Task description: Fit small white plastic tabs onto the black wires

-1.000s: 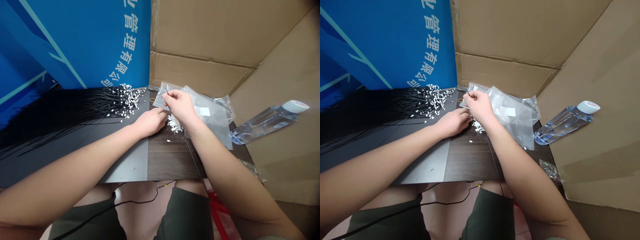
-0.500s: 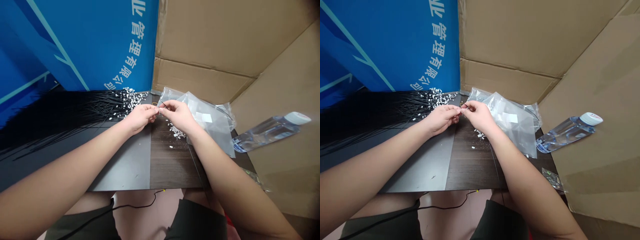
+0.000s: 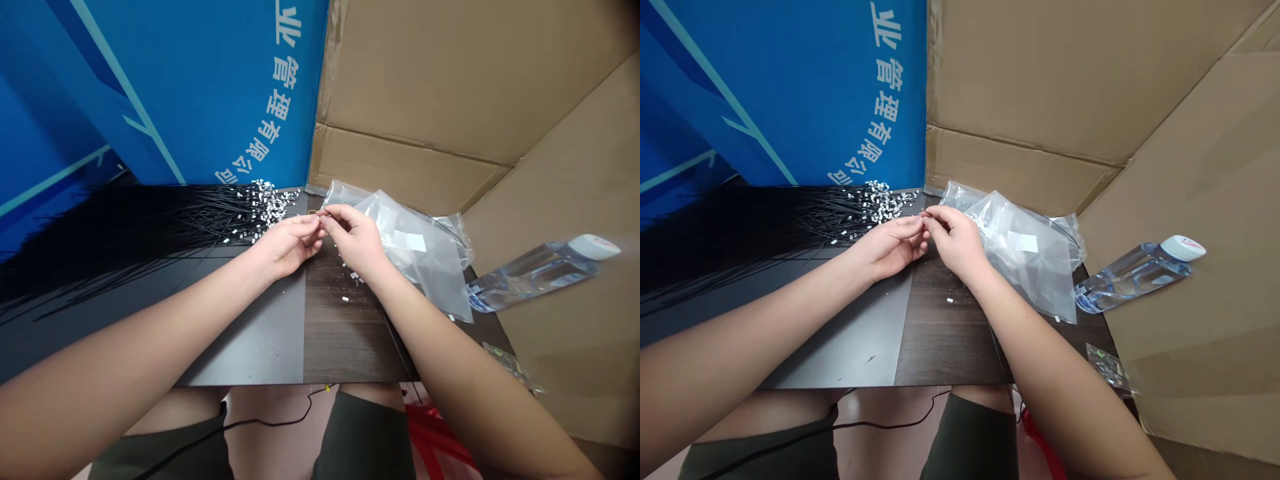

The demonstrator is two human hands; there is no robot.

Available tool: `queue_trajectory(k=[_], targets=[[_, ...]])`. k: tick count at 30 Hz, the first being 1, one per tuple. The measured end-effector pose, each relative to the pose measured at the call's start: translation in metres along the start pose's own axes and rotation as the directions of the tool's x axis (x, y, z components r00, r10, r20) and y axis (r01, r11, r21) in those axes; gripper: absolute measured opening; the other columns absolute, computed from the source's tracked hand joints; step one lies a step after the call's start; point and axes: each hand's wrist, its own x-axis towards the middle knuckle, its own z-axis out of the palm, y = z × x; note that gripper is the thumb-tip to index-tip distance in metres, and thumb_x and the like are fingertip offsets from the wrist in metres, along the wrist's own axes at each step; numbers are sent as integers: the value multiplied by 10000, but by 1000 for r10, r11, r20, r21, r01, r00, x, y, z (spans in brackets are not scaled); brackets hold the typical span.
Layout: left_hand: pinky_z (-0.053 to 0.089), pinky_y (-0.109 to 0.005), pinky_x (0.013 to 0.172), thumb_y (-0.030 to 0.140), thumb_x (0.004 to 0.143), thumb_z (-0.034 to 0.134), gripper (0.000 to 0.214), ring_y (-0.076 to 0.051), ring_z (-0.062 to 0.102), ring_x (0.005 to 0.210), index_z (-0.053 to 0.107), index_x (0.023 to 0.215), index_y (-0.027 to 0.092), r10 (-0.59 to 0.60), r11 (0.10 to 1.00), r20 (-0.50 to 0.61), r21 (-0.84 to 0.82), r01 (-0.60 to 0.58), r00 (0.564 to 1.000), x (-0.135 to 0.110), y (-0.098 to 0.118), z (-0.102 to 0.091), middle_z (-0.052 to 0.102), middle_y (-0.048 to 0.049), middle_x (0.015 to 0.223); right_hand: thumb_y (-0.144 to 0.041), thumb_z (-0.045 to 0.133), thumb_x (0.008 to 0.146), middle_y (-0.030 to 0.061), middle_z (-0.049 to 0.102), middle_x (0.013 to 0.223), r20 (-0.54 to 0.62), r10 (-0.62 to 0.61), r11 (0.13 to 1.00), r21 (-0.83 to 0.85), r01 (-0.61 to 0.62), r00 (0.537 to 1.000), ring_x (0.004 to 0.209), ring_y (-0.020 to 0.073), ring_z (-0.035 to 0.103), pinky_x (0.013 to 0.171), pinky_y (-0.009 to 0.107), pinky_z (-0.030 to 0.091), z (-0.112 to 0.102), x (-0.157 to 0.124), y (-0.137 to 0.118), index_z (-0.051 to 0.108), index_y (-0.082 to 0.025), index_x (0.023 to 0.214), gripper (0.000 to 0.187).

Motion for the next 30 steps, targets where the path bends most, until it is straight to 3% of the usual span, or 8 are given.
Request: queue_trajectory(k=[9,16,24,30], targets=[[507,-251,701,216,890,786,157,-103,584,708,678,807,136,85,991,-8,108,-84,996,-3,-6,3,617,-8,751,-303,626,1007,43,798,1104,29,-36,993,-115,39,999,1032,214,714,951,370,530,-1,0,-9,749,-245,1031,138],[482,-241,669,375,861,849,282,-100,557,692,690,841,144,135,979,-75,160,-122,988,0,-10,-1,607,0,755,-264,639,995,27,782,1016,39,-79,977,-193,85,996,910,188,682,848,334,499,-2,0,-9,726,-229,991,94],[433,-258,653,481,883,813,372,-115,517,660,665,763,161,384,783,50,511,-354,922,3,-2,-9,598,-3,701,-292,662,961,17,735,900,15,-37,979,-199,39,999,785,183,621,777,338,476,-2,-1,-7,735,-241,995,96],[450,-263,658,497,835,837,365,-121,540,689,704,781,161,317,846,27,444,-295,948,2,-1,-7,607,-10,739,-317,664,957,7,715,873,-17,-2,990,-139,-1,1000,766,170,607,762,327,470,-2,-2,-9,700,-234,947,92]])
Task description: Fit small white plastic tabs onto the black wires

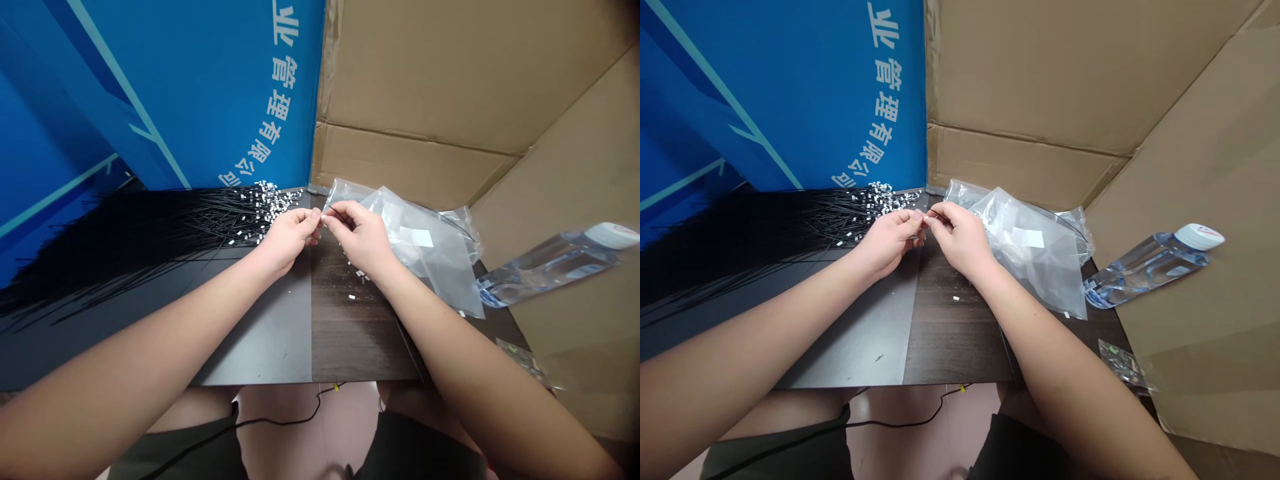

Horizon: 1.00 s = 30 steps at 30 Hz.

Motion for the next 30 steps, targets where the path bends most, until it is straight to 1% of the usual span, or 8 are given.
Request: queue_trajectory(k=[2,6,10,16,19,24,27,30], targets=[[456,-265,663,509,798,862,367,-125,554,708,728,784,167,-25,999,21,-31,26,999,0,1,0,623,-14,753,-324,655,961,10,722,888,1,11,1000,16,-11,1000,780,172,614,773,329,476,0,0,-1,697,-234,958,99],[439,-266,660,474,730,913,336,-121,556,710,781,799,173,-12,998,50,-67,15,999,2,4,-4,679,-26,794,-310,658,952,12,732,899,-2,5,1000,19,-5,1000,783,172,613,790,333,478,-1,1,1,705,-234,956,90],[434,-267,674,426,734,919,295,-115,556,710,813,808,161,-3,1000,59,-21,4,998,6,8,-11,702,-42,799,-289,668,942,17,738,898,8,-18,999,27,18,1000,790,176,624,791,338,477,0,1,3,724,-233,942,79],[454,-273,678,415,701,934,302,-123,579,717,787,760,158,-58,998,89,5,58,994,8,9,-18,678,-37,763,-306,690,929,24,763,923,5,14,999,29,-14,1000,819,183,656,793,340,497,0,1,4,743,-228,935,94],[452,-271,666,404,695,930,294,-120,583,703,780,765,161,-55,998,42,-6,56,998,9,8,-17,679,-32,759,-348,697,929,18,750,894,21,40,998,44,-41,999,784,176,641,765,338,492,0,1,4,748,-222,992,149],[425,-258,619,357,708,898,248,-98,554,657,754,752,159,-38,999,-113,-8,38,993,10,8,-15,713,-49,828,-440,627,991,23,756,868,57,111,980,161,-119,992,802,179,677,777,335,509,2,1,2,736,-215,1032,253],[418,-253,612,348,732,875,236,-92,540,638,740,751,156,-23,1000,-169,5,24,985,12,9,-16,705,-49,803,-459,628,995,1,736,778,91,185,944,260,-203,979,633,131,598,641,291,461,3,2,-1,684,-210,980,255],[441,-254,636,373,740,875,247,-98,556,662,743,765,165,5,1000,-188,-8,-6,982,12,11,-17,711,-45,817,-454,644,993,-10,739,748,145,253,875,388,-290,956,523,94,508,538,260,399,4,3,-5,612,-219,965,238]])
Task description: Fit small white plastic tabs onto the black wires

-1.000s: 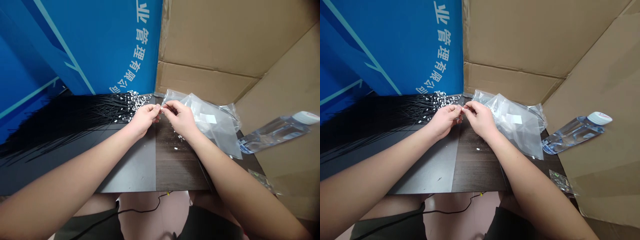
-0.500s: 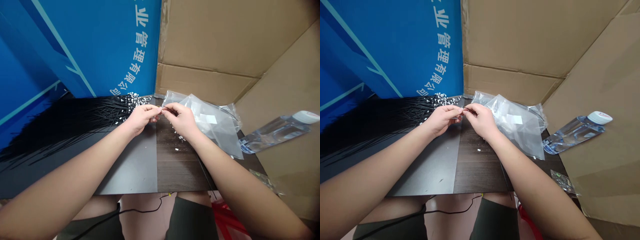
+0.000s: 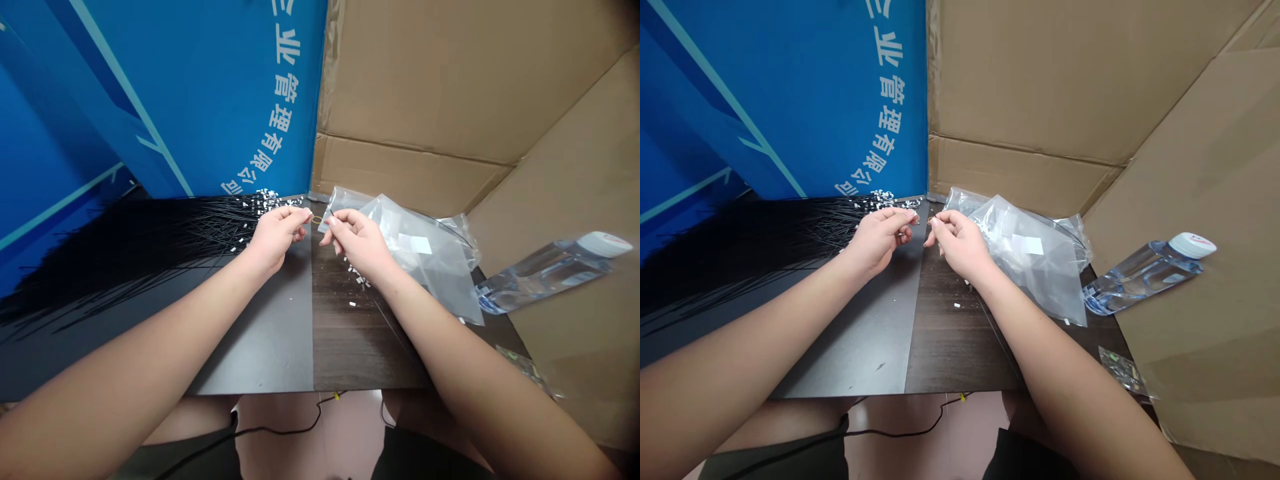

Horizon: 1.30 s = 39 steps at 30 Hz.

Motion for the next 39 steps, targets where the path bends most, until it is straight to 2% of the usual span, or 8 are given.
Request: queue_trajectory(k=[5,10,16,21,27,33,39], targets=[[495,-260,727,365,729,901,255,-116,623,795,759,834,180,13,993,87,-119,-3,996,-4,6,3,758,-51,994,-443,708,951,-3,755,734,84,105,973,195,-120,991,501,79,538,459,217,366,3,-1,-4,590,-215,962,257],[513,-285,767,363,755,903,252,-152,672,883,779,867,174,-17,981,207,-186,57,978,-8,9,6,785,-71,1048,-484,804,872,14,778,768,176,163,925,314,-212,971,546,95,635,450,197,436,7,-2,-1,612,-204,970,354],[484,-275,735,379,755,919,254,-151,671,866,796,862,184,-27,980,200,-186,65,979,-6,5,3,796,-72,1047,-442,828,869,9,773,768,188,221,880,385,-279,957,560,97,662,457,198,485,7,0,2,637,-200,932,315],[483,-283,728,377,763,918,241,-160,677,860,807,857,185,-25,982,242,-177,69,970,-4,1,1,788,-71,991,-354,761,939,12,771,758,182,255,861,404,-308,950,541,92,653,456,193,489,7,0,-1,641,-195,918,200],[443,-269,677,391,748,924,261,-141,653,798,806,842,178,1,992,208,-125,26,978,-4,-1,2,790,-79,966,-279,660,1009,20,772,751,189,283,855,394,-337,940,520,88,654,454,183,502,10,-2,-2,630,-179,923,136],[433,-266,644,391,728,923,263,-100,565,683,802,822,177,11,995,170,-100,6,985,-6,0,4,788,-70,964,-382,778,944,36,796,792,128,258,888,360,-287,958,601,144,734,471,211,544,10,-2,2,564,-212,955,273],[500,-288,727,386,739,926,262,-146,642,800,807,833,172,-1,990,197,-137,28,980,-6,-1,4,774,-74,916,-365,833,888,21,762,828,127,231,879,399,-263,965,650,119,719,527,225,589,9,-1,4,643,-184,890,262]])
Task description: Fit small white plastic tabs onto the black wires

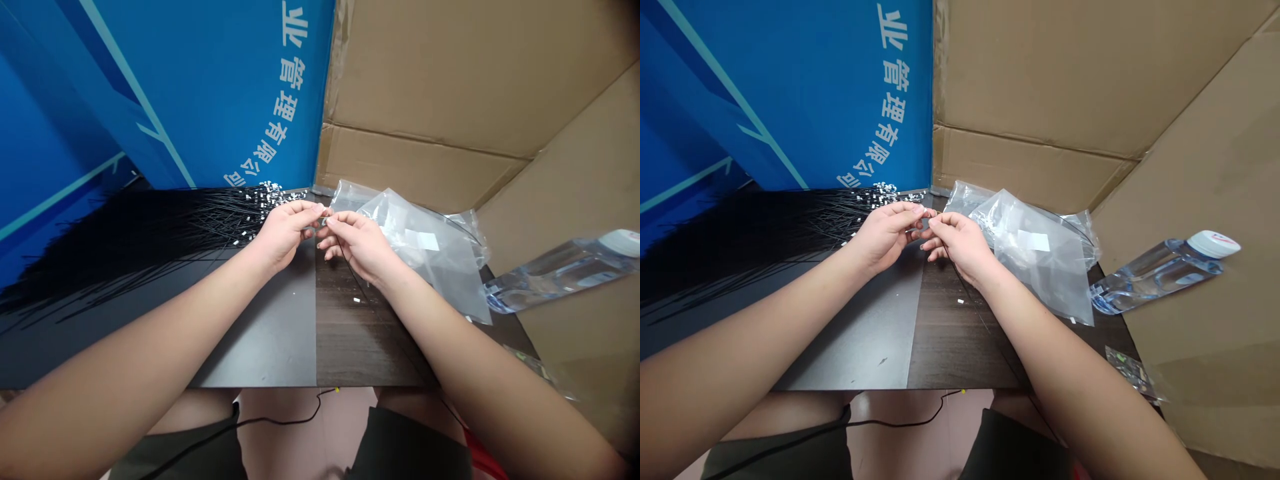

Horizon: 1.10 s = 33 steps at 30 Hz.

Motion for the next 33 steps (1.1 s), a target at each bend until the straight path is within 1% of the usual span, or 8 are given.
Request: queue_trajectory(k=[5,12,15,18,21,24,27,33], targets=[[501,-278,723,382,761,920,255,-136,639,787,824,868,171,-4,1000,27,-4,4,1000,1,-1,-2,783,-78,930,-334,816,889,25,743,813,-3,29,999,44,-29,1000,638,124,696,517,243,591,1,0,-1,664,-176,858,222],[471,-266,668,384,739,927,247,-102,570,685,816,819,179,9,1000,-18,24,-9,1000,1,1,-1,786,-72,924,-353,822,879,34,749,816,-1,41,999,-5,-41,999,646,126,693,542,251,587,1,-3,-4,691,-175,902,222],[451,-263,644,393,728,928,251,-94,538,658,813,805,183,25,999,-38,32,-24,999,1,1,0,789,-71,936,-342,831,855,33,754,819,-21,22,999,-41,-23,1000,654,132,701,571,268,605,1,-4,-5,694,-176,924,226],[422,-261,621,412,719,931,269,-88,511,642,804,780,184,42,998,-56,50,-39,998,2,0,-1,796,-75,964,-290,845,821,24,749,777,-58,-30,993,-120,23,998,625,127,684,554,265,597,1,-3,-4,686,-176,903,212],[407,-262,616,412,724,929,264,-90,507,646,807,778,184,44,998,-52,55,-41,998,2,-1,-1,797,-78,968,-240,814,834,19,733,727,-94,-85,978,-200,65,992,596,120,670,527,249,578,2,-2,-4,684,-171,863,150],[409,-266,622,406,733,925,250,-93,512,651,812,789,189,34,998,-48,47,-32,998,2,-2,-1,797,-76,975,-208,779,855,26,735,719,-118,-93,973,-223,65,989,584,119,669,525,250,580,3,-2,-4,688,-169,844,99],[430,-272,639,398,729,928,244,-103,532,671,812,799,195,15,999,-51,39,-13,999,2,-2,-1,800,-77,1004,-205,774,868,30,736,722,-118,-57,978,-204,32,991,579,120,670,534,258,590,3,-2,-5,683,-172,833,102],[462,-269,669,371,740,921,219,-111,562,726,815,820,197,-20,1000,-65,1,20,998,2,0,-2,800,-79,1085,-222,719,929,43,752,744,-54,31,997,-69,-35,998,585,139,703,563,279,621,3,-2,-5,664,-168,849,111]])
